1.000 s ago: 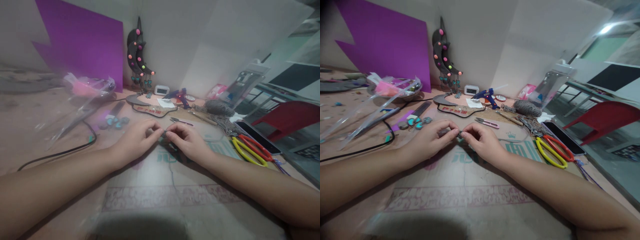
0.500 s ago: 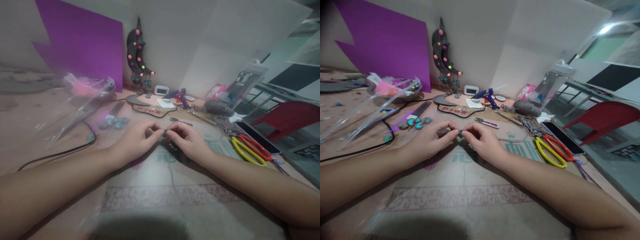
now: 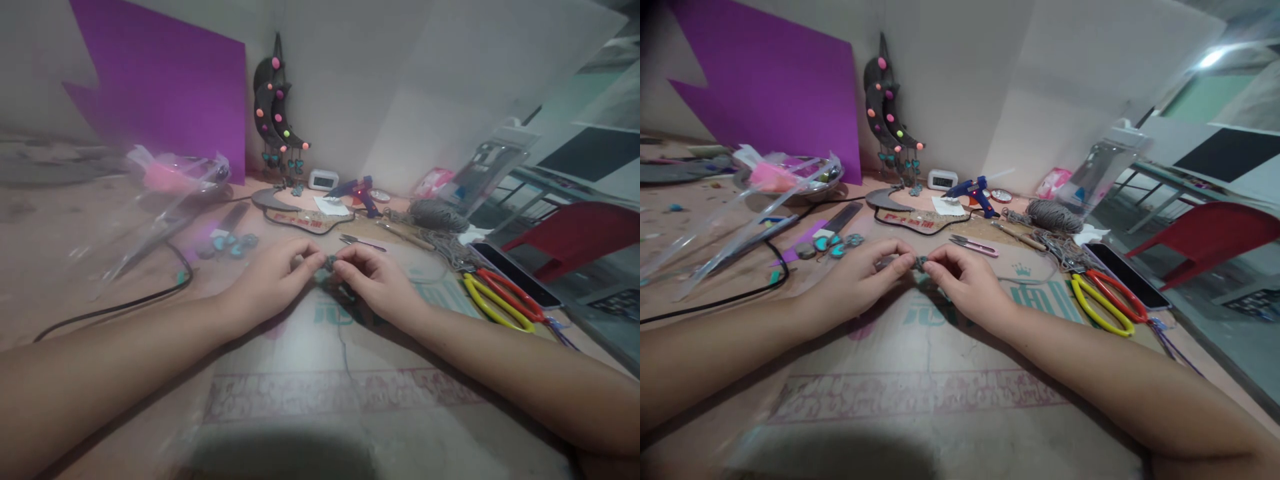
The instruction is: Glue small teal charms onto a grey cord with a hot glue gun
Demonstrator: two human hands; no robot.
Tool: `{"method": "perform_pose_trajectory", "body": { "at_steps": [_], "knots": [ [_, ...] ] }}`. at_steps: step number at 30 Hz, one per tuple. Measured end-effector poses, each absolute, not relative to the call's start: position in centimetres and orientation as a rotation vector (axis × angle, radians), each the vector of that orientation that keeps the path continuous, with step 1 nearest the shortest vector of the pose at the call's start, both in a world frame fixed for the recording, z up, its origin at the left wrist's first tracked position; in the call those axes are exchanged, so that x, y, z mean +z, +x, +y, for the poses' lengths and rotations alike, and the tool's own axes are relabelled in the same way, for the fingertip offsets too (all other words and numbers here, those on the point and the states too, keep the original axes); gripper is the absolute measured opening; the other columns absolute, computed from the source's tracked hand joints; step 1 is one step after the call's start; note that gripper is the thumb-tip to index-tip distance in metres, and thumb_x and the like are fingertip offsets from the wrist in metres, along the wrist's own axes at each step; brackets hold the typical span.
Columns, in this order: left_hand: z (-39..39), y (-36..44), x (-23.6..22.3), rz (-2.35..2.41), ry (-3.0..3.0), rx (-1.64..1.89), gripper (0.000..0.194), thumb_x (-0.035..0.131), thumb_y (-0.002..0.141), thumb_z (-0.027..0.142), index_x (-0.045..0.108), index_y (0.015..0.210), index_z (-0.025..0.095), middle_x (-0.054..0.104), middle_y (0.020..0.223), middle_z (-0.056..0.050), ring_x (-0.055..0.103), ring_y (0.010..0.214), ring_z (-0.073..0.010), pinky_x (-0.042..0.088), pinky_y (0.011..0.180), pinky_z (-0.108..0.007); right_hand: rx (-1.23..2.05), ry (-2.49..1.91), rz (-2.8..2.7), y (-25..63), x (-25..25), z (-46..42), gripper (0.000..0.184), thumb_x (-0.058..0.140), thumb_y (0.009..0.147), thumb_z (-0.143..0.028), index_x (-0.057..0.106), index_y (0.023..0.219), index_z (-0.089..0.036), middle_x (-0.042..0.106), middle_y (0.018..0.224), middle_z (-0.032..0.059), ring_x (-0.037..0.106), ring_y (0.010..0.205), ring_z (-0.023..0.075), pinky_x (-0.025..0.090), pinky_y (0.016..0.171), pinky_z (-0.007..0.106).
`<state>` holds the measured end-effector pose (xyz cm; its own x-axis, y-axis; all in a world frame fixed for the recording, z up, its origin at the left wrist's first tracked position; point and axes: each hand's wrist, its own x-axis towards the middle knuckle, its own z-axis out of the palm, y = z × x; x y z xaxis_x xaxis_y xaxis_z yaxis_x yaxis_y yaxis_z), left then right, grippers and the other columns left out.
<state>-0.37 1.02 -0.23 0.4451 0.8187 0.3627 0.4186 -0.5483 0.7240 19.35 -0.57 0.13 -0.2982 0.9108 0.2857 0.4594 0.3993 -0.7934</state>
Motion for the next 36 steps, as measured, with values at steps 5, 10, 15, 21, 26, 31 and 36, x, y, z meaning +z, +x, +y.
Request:
{"method": "perform_pose_trajectory", "body": {
  "at_steps": [5,10,15,21,26,31,36],
  "knots": [
    [0.88,-0.32,-0.09,1.042,2.147,0.947,0.024,0.050,0.095,0.037,0.063,0.085,0.019,0.066,0.083,0.000,0.060,0.079,-0.0173,0.043,0.071,-0.030,0.756,-1.158,-1.900,19.46,0.07,-0.51,0.017,0.057,0.091,-0.034,0.062,0.086,-0.018,0.065,0.075,0.0008,0.057,0.066,0.0126,0.044,0.061,0.026],
    [0.79,-0.25,0.13,1.068,2.168,0.945,0.019,0.053,0.092,0.033,0.063,0.085,0.019,0.067,0.084,0.000,0.061,0.080,-0.0179,0.043,0.073,-0.030,0.771,-1.159,-1.907,19.39,0.17,-0.57,0.019,0.056,0.091,-0.035,0.062,0.087,-0.018,0.063,0.072,-0.0001,0.054,0.061,0.0112,0.043,0.060,0.025],
    [0.76,-0.36,0.16,1.064,2.181,0.963,0.019,0.052,0.092,0.033,0.062,0.084,0.020,0.068,0.084,-0.001,0.061,0.080,-0.0182,0.044,0.073,-0.031,0.801,-1.156,-1.903,19.25,0.28,-0.61,0.018,0.055,0.092,-0.035,0.061,0.087,-0.018,0.062,0.071,-0.0009,0.052,0.059,0.0104,0.042,0.059,0.025],
    [0.78,-0.31,0.09,1.072,2.181,0.923,0.022,0.048,0.094,0.036,0.061,0.086,0.020,0.067,0.084,-0.001,0.061,0.080,-0.0190,0.045,0.072,-0.031,0.751,-1.160,-1.918,19.37,0.37,-0.69,0.016,0.055,0.093,-0.031,0.061,0.084,-0.019,0.062,0.072,-0.0008,0.055,0.064,0.0114,0.042,0.060,0.024],
    [0.87,-0.23,0.06,1.045,2.189,0.928,0.022,0.049,0.094,0.036,0.062,0.087,0.020,0.067,0.086,-0.001,0.061,0.081,-0.0185,0.045,0.073,-0.031,0.759,-1.162,-1.911,19.43,0.35,-0.74,0.016,0.055,0.093,-0.032,0.061,0.086,-0.019,0.061,0.070,-0.0018,0.052,0.060,0.0104,0.041,0.058,0.024],
    [0.84,-0.21,0.10,1.074,2.176,0.938,0.019,0.051,0.093,0.033,0.062,0.086,0.019,0.067,0.085,-0.001,0.060,0.080,-0.0180,0.044,0.073,-0.031,0.754,-1.179,-1.922,19.49,0.31,-0.69,0.022,0.051,0.096,-0.036,0.061,0.086,-0.018,0.060,0.071,-0.0017,0.050,0.058,0.0097,0.040,0.058,0.024],
    [0.77,-0.27,0.07,1.082,2.168,0.927,0.019,0.050,0.093,0.034,0.061,0.087,0.020,0.068,0.085,-0.001,0.061,0.078,-0.0180,0.044,0.071,-0.031,0.766,-1.177,-1.921,19.54,0.29,-0.66,0.019,0.053,0.095,-0.034,0.061,0.086,-0.019,0.060,0.070,-0.0019,0.051,0.060,0.0102,0.041,0.059,0.024]
  ]
}}
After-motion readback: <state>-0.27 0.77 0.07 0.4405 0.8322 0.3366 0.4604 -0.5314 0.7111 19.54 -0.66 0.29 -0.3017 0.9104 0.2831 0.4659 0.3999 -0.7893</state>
